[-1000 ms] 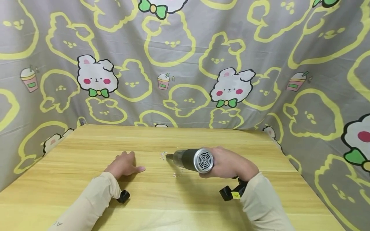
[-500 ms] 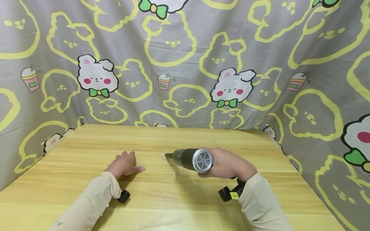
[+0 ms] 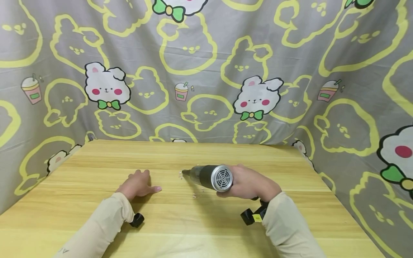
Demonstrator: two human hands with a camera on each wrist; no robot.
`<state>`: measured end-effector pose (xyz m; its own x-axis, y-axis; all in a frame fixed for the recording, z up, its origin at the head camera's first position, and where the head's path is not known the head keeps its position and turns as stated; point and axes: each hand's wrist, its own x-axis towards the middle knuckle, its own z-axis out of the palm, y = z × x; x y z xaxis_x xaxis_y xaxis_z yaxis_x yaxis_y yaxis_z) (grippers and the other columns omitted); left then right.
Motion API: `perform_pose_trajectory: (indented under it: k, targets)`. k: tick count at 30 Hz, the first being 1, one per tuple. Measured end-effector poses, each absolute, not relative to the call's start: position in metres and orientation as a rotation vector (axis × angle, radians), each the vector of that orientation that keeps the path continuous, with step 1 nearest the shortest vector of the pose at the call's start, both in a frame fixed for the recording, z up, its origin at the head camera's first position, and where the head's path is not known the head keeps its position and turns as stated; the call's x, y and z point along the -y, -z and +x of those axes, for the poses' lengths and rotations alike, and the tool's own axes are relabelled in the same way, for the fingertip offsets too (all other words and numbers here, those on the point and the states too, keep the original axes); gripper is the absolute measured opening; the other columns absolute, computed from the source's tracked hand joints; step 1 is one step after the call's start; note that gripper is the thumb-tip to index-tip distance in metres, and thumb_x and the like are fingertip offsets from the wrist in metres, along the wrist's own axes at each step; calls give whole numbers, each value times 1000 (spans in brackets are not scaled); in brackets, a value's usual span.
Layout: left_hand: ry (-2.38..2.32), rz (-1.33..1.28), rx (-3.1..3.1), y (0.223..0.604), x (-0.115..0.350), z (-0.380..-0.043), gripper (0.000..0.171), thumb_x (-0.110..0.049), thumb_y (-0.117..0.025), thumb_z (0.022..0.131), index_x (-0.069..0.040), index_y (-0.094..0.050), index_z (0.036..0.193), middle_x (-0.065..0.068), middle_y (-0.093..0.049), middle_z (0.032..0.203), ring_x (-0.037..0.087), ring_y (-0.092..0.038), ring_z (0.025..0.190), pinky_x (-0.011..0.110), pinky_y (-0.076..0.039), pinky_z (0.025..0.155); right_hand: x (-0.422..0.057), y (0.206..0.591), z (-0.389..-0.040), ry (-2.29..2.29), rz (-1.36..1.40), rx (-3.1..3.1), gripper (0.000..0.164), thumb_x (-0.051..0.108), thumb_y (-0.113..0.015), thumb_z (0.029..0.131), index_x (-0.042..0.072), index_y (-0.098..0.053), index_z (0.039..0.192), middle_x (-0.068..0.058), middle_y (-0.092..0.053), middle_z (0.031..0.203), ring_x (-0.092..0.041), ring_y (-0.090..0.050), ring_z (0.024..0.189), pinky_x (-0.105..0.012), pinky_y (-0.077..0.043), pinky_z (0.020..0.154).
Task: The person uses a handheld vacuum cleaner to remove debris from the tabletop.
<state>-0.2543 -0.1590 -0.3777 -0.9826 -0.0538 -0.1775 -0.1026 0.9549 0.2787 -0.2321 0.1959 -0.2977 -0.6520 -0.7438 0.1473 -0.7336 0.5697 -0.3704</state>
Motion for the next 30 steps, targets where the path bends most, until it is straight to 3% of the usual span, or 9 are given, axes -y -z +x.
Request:
perform_pose_trajectory:
  k: [30]
  targets:
    - [-441,-102,-2944,376,158,-253,88,-55,-70,78,7,-42,133,40,-33,137,61,-28,123,86,-25,82,-192,301,-233,661,-1308,-2731,43,26,-79,76,11,-57,111,3,-66,94,-8,-62,83,-39,-55,78]
